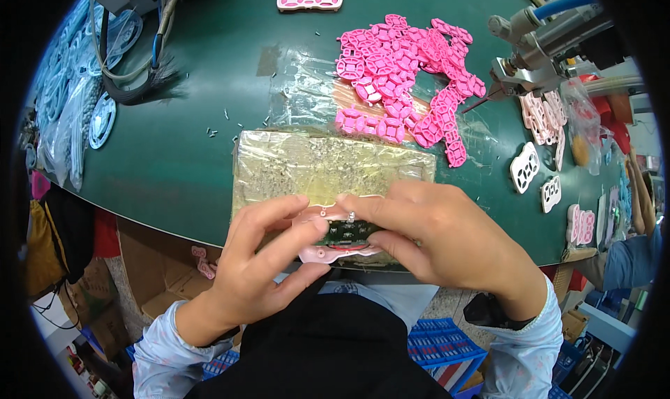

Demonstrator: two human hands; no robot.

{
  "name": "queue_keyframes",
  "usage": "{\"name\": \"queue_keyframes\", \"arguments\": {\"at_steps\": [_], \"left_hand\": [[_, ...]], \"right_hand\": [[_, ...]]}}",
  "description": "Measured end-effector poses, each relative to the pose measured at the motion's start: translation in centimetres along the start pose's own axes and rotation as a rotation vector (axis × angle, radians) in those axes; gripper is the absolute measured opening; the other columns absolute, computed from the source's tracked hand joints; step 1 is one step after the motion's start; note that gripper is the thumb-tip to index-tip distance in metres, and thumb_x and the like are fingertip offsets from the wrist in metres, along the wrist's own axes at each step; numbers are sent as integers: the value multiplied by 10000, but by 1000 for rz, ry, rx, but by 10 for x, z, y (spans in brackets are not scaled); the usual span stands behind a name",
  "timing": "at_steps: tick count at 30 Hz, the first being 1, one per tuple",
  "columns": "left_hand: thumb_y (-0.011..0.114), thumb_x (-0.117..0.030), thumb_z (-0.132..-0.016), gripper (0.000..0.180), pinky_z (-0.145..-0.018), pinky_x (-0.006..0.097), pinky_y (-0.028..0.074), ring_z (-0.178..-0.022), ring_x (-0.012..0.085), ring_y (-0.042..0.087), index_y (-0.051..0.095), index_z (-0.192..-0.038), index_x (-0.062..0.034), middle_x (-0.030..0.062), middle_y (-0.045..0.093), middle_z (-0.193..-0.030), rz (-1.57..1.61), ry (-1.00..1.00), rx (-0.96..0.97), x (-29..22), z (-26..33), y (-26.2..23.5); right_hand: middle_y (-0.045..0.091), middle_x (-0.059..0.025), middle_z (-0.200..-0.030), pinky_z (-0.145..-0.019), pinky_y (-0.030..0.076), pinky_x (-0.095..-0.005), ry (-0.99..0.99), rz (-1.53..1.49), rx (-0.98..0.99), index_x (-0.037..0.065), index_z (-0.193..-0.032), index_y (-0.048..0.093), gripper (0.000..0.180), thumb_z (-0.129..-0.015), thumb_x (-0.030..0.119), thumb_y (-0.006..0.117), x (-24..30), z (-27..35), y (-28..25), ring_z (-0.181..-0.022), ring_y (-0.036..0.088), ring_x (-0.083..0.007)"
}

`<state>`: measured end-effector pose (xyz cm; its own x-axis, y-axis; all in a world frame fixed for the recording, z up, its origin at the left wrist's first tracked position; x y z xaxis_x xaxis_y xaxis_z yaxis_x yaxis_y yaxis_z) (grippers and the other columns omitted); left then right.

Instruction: The person assembles small electronic devices by inserting green circuit boards into pink plastic housings. They use a pneumatic riveting tool to secure the components and then attach pink plastic covers to complete the assembly. The process is repeated for multiple units on a green workbench.

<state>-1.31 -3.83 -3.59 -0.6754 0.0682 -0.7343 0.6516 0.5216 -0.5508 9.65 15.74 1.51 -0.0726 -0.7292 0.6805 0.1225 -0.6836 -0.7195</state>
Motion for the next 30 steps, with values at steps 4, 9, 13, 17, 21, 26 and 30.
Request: {"name": "queue_keyframes", "arguments": {"at_steps": [4,9,13,17,21,26,30], "left_hand": [[854,-109,-650,508,-826,367,502,-1026,304,596,690,-1130,-105,173,568,-1254,-106,34,-5,0,4,4],[854,-114,-647,515,-804,368,513,-1023,306,594,689,-1135,-103,187,554,-1281,-100,42,23,4,5,2],[848,-112,-658,517,-822,382,513,-1040,322,591,677,-1146,-96,195,559,-1266,-60,46,35,6,1,2],[842,-115,-667,504,-820,390,516,-1038,329,595,677,-1143,-98,196,566,-1256,-56,16,58,4,1,0],[840,-117,-668,492,-806,384,522,-1023,327,602,682,-1133,-102,196,573,-1247,-50,30,75,5,0,-1],[841,-112,-661,471,-797,376,523,-1017,321,607,685,-1106,-90,190,576,-1245,-64,25,80,3,-2,-3],[862,-109,-646,614,-796,377,514,-1009,312,633,603,-1199,-49,192,597,-1239,-28,5,57,6,-3,-1]], "right_hand": [[590,-97,-879,-643,495,-349,75,-19,-73,130,-1196,644,463,-745,70,730,8,-4,2,-718,571,-268],[584,-69,-1055,-645,500,-333,-156,257,-142,122,-1038,693,346,-698,80,743,10,2,8,-807,575,-218],[598,-86,-1051,-630,494,-322,-192,301,-209,87,-1005,701,320,-687,79,736,10,6,13,-784,579,-214],[607,-93,-1064,-647,504,-323,-205,355,-244,70,-1012,701,332,-684,111,734,12,7,16,-784,586,-211],[612,-98,-1079,-678,514,-331,-172,381,-219,94,-1029,707,326,-707,147,703,12,9,17,-847,596,-229],[608,-108,-1105,-707,522,-343,-184,418,-189,127,-1045,714,329,-722,167,669,6,9,11,-930,602,-257],[602,-120,-1105,-700,518,-339,-189,410,-208,118,-1059,713,343,-726,168,651,3,12,15,-909,609,-257]]}}
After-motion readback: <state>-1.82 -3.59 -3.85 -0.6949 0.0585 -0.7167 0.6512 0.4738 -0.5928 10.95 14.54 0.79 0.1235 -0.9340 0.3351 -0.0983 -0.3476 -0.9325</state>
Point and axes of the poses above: each hand's wrist, its own z-axis away from the middle knuckle, its own y-axis out of the palm, x = y × z, the point moved 2 cm from there along -z, towards the middle knuckle
